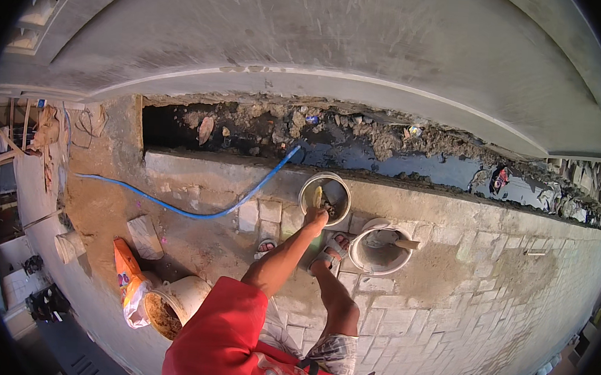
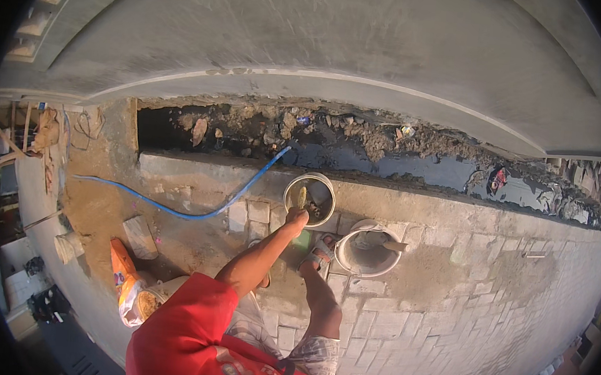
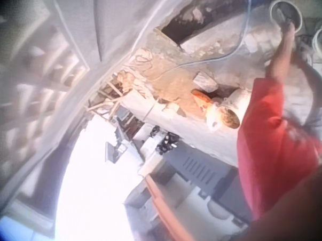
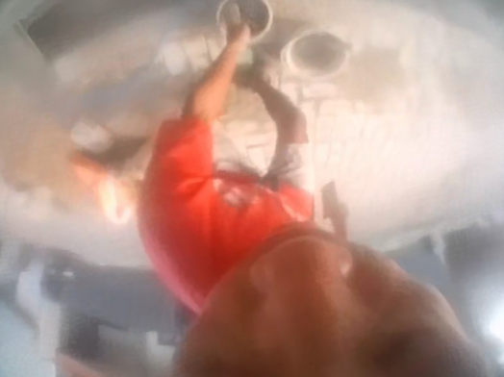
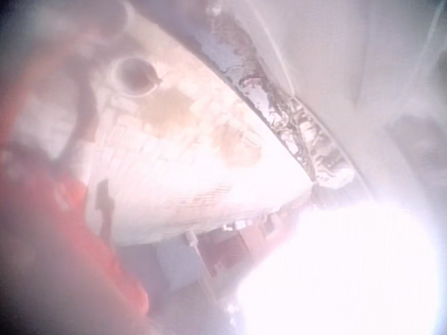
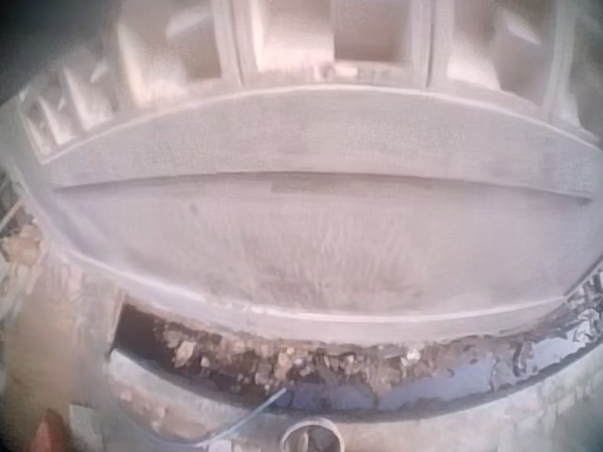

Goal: The person applies plaster to a geometrically patterned ceiling using a trowel. They repeatedly scoop plaster from a bucket and smooth it into the recessed sections of the ceiling.

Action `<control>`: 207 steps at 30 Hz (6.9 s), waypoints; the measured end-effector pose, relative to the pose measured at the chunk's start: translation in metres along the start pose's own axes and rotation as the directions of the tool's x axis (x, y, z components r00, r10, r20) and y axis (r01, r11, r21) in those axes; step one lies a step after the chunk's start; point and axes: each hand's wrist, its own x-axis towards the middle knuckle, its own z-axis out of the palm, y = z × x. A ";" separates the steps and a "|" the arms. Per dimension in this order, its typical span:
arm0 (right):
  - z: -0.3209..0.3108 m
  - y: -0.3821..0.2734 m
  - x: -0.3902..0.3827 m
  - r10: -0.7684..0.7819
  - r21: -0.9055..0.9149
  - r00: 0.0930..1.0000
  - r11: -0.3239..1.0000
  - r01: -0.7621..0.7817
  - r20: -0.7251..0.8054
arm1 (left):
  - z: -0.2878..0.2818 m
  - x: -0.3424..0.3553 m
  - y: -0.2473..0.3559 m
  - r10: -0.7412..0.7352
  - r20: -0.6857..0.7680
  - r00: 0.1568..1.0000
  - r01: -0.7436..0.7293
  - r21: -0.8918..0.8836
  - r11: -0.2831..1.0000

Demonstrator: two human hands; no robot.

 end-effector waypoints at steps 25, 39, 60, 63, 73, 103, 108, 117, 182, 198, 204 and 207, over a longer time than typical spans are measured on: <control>-0.044 -0.238 -0.149 -0.607 0.045 0.794 0.795 0.605 0.036 | -0.301 -0.545 0.351 0.768 -0.610 0.194 -0.693 -0.640 -0.333; -0.022 -0.240 -0.172 -0.586 -0.015 0.809 0.810 0.587 0.040 | -0.346 -0.621 0.423 0.640 -0.756 0.142 -0.792 -0.474 -0.385; -0.033 -0.262 -0.179 -0.657 -0.163 0.744 0.726 0.668 0.126 | -0.284 -0.513 0.388 0.574 -0.761 0.303 -0.824 -0.512 -0.243; -0.029 -0.270 -0.177 -0.662 -0.153 0.739 0.723 0.673 0.124 | -0.279 -0.481 0.398 0.574 -0.697 0.429 -0.788 -0.600 -0.140; -0.007 -0.282 -0.181 -0.618 -0.095 0.780 0.774 0.626 0.097 | -0.274 -0.476 0.351 0.667 -0.726 0.170 -0.918 -0.362 -0.160; 0.102 -0.266 -0.166 -0.604 0.096 0.784 0.797 0.596 0.146 | -0.489 -0.286 0.114 0.960 -0.236 0.153 -0.904 0.359 0.232; 0.086 -0.247 -0.134 -0.599 0.202 0.784 0.798 0.568 0.160 | -0.368 -0.224 0.038 0.657 0.074 0.750 -0.661 0.130 0.739; 0.066 -0.218 -0.219 -0.683 0.591 0.641 0.692 0.414 0.350 | -0.228 -0.150 -0.024 0.130 0.414 0.901 -0.148 0.013 0.989; 0.251 -0.197 0.220 -0.476 0.365 0.841 0.854 0.371 0.259 | -0.185 -0.119 -0.142 0.693 0.250 0.676 -0.673 0.591 0.444; 0.341 -0.188 0.245 -0.406 0.799 0.896 0.591 0.108 0.178 | -0.177 -0.124 -0.135 0.722 0.176 0.669 -0.605 0.694 0.391; 0.346 -0.187 0.250 -0.334 0.792 0.906 0.610 -0.004 0.261 | -0.171 -0.126 -0.127 0.685 0.161 0.711 -0.570 0.702 0.427; 0.351 -0.187 0.249 -0.316 0.838 0.908 0.542 -0.065 0.275 | -0.167 -0.129 -0.124 0.678 0.151 0.720 -0.553 0.715 0.428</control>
